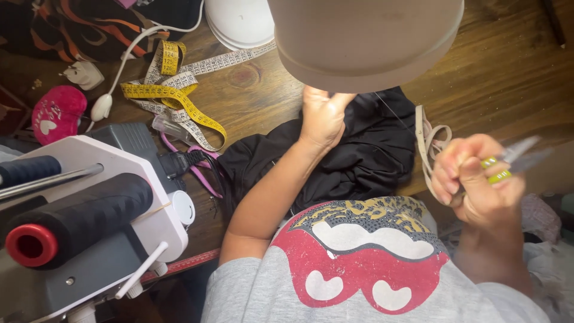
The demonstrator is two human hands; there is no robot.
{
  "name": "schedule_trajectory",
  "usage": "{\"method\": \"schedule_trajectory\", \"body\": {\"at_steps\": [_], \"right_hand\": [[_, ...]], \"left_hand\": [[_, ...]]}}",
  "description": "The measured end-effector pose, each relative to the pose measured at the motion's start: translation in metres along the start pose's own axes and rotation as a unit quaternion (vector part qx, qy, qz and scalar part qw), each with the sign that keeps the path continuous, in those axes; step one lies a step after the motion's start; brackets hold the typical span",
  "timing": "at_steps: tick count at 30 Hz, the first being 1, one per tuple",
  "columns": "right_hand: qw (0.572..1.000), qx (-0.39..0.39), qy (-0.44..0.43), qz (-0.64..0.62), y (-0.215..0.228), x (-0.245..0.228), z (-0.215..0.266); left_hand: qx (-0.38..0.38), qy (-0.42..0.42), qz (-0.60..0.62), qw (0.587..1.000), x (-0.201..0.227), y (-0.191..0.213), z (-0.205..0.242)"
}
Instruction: Removing stitches from a black garment using thread snips and pulling out a drawstring.
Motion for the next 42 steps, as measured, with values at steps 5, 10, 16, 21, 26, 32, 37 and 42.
{"method": "schedule_trajectory", "body": {"at_steps": [5, 10, 16, 21, 26, 32, 37, 42], "right_hand": [[0.949, 0.066, 0.195, 0.238, 0.004, -0.031, -0.016], [0.982, 0.004, 0.159, 0.104, -0.016, -0.027, -0.046], [0.836, -0.15, -0.05, 0.526, 0.009, 0.049, -0.066], [0.814, -0.258, -0.097, 0.511, -0.024, 0.075, -0.048], [0.912, -0.194, -0.088, 0.35, -0.018, 0.085, -0.043], [0.978, -0.129, -0.133, -0.093, -0.02, 0.115, -0.051], [0.959, -0.147, -0.148, -0.194, -0.046, 0.125, -0.055], [0.98, -0.132, -0.08, -0.129, -0.033, 0.128, -0.057]], "left_hand": [[-0.092, 0.168, 0.027, 0.981, -0.007, -0.013, -0.003], [-0.062, 0.246, -0.251, 0.934, 0.006, -0.012, 0.008], [0.04, 0.017, -0.299, 0.953, 0.045, 0.022, 0.012], [0.124, -0.103, -0.534, 0.83, 0.071, 0.038, 0.043], [0.138, -0.2, -0.52, 0.819, 0.088, 0.036, 0.07], [0.035, -0.006, -0.278, 0.96, 0.066, 0.045, 0.08], [0.012, 0.152, -0.398, 0.905, 0.05, 0.044, 0.093], [0.067, 0.071, -0.57, 0.816, 0.065, 0.037, 0.093]]}}
Point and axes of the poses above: each hand's wrist, its own z-axis away from the middle knuckle, its own y-axis out of the back of the hand, x = y × z, the point moved 9 cm from there along -z, towards the middle knuckle, and after that the axes turned 12 degrees about y, right-handed, at the moved point
